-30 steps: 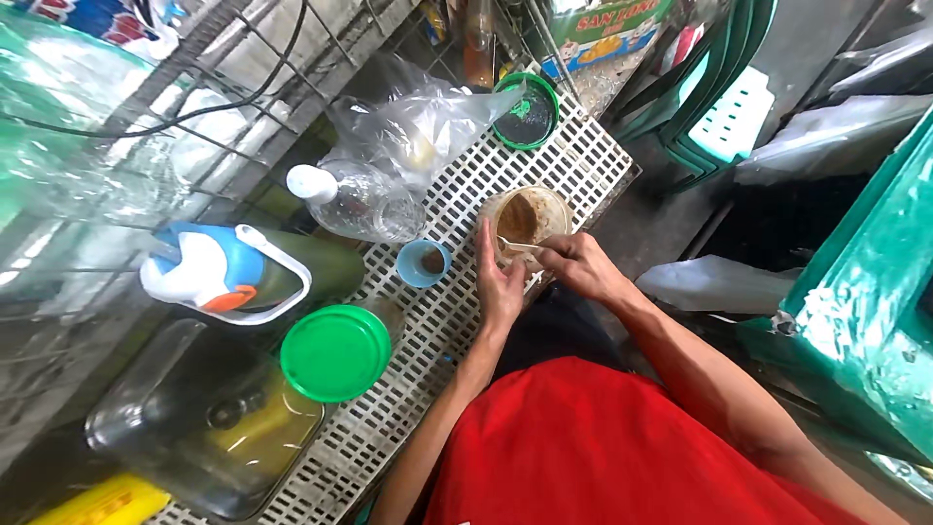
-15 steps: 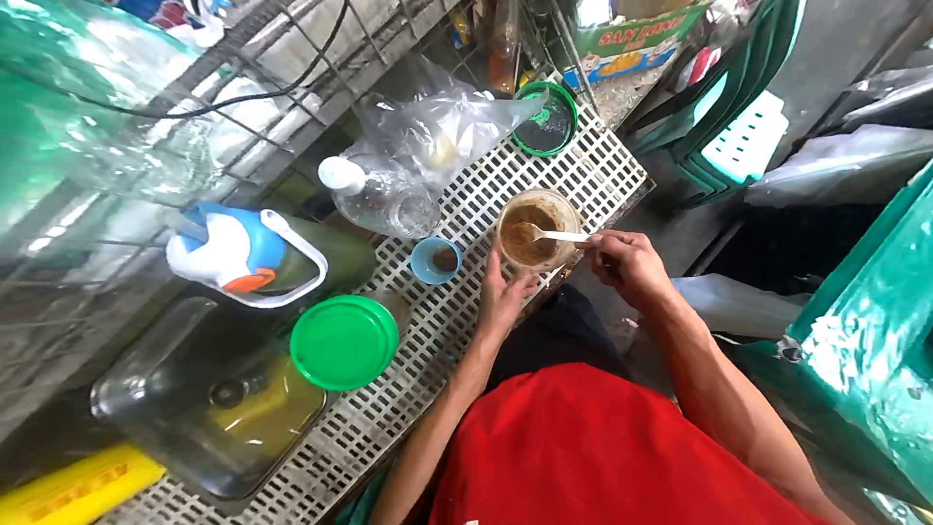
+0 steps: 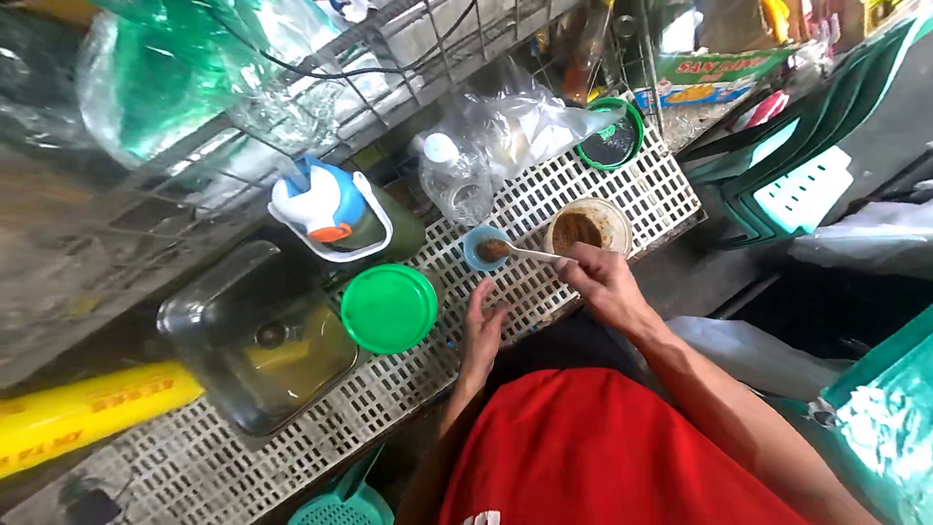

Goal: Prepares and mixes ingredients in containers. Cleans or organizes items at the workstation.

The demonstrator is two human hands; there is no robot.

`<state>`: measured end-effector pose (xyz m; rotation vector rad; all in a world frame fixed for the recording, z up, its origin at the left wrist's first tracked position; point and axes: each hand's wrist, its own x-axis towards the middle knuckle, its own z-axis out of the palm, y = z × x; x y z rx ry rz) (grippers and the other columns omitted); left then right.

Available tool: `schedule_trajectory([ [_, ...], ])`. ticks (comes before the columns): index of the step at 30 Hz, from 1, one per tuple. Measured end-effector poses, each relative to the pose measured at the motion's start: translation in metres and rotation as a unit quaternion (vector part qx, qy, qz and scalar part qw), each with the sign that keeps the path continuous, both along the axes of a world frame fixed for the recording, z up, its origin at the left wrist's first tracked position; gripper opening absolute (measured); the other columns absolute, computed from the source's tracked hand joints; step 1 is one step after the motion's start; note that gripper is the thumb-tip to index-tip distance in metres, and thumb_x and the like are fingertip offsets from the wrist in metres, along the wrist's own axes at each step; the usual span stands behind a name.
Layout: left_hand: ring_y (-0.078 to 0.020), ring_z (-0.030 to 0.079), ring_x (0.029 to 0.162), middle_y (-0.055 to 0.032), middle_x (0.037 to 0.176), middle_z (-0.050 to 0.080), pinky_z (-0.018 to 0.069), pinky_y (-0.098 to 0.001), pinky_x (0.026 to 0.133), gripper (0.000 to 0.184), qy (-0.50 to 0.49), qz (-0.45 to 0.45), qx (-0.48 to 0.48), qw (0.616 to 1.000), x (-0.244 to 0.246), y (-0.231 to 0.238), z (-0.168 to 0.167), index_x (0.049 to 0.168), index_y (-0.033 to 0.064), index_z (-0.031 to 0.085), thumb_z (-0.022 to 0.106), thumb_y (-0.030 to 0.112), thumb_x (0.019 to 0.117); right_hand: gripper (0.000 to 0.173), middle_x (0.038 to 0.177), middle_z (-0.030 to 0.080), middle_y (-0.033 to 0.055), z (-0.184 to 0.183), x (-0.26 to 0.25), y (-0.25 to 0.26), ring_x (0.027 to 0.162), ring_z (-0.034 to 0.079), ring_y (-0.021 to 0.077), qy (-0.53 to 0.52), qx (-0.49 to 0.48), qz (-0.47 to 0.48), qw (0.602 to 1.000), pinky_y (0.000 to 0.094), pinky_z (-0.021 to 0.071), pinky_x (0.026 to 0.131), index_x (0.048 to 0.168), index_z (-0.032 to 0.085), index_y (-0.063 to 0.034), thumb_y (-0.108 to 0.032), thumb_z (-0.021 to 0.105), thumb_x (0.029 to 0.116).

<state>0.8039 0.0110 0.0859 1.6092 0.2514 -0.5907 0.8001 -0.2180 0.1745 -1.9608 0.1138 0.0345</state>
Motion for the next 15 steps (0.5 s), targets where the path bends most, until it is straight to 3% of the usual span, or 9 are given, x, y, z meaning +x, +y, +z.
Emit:
schedule_trajectory([
  [3, -0.0267, 0.069, 0.107, -0.0196, 0.148, 0.05, 0.0615, -0.0421, 0.082, 0.056, -0.016, 0.026, 0.009, 0.999, 0.007, 0.003, -0.002, 0.151, 0.0026, 0.041, 0.056, 0.011, 0.0981, 0.022, 0.092, 0.066, 0.0067, -0.016, 0.008, 0.015, 0.079, 0.066, 0.0181, -0.099, -0.221, 0.112, 0.964, 0.0362, 0.0588, 0.066, 0.107, 0.074, -0.006, -0.019, 0.057, 0.1006],
  [6, -0.0259, 0.069, 0.107, -0.0193, 0.15, 0.049, 0.0619, -0.0413, 0.082, 0.058, -0.017, 0.04, 0.019, 0.999, 0.011, 0.002, -0.005, 0.152, 0.0048, 0.04, 0.059, 0.012, 0.0975, 0.027, 0.101, 0.069, 0.0106, -0.025, 0.01, 0.024, 0.091, 0.069, 0.0262, -0.135, -0.328, 0.151, 0.923, 0.0405, 0.0597, 0.07, 0.118, 0.073, -0.0076, -0.018, 0.053, 0.1022],
  [11, -0.024, 0.07, 0.105, -0.0186, 0.15, 0.048, 0.0617, -0.0397, 0.082, 0.061, -0.008, 0.045, 0.014, 0.999, 0.013, 0.0, -0.008, 0.154, 0.007, 0.039, 0.06, 0.01, 0.0971, 0.029, 0.104, 0.069, 0.0101, -0.021, 0.007, 0.022, 0.091, 0.069, 0.0266, -0.123, -0.353, 0.152, 0.915, 0.0399, 0.0589, 0.068, 0.119, 0.073, -0.0088, -0.019, 0.053, 0.1016],
  [15, -0.0241, 0.07, 0.104, -0.018, 0.145, 0.053, 0.0619, -0.0401, 0.082, 0.052, 0.008, 0.027, 0.021, 0.999, 0.012, -0.001, -0.009, 0.147, 0.0047, 0.045, 0.06, 0.011, 0.0975, 0.026, 0.094, 0.068, 0.0073, -0.008, -0.001, 0.011, 0.08, 0.067, 0.0182, -0.116, -0.259, 0.089, 0.955, 0.0349, 0.0584, 0.066, 0.117, 0.075, -0.0077, -0.019, 0.058, 0.1005],
])
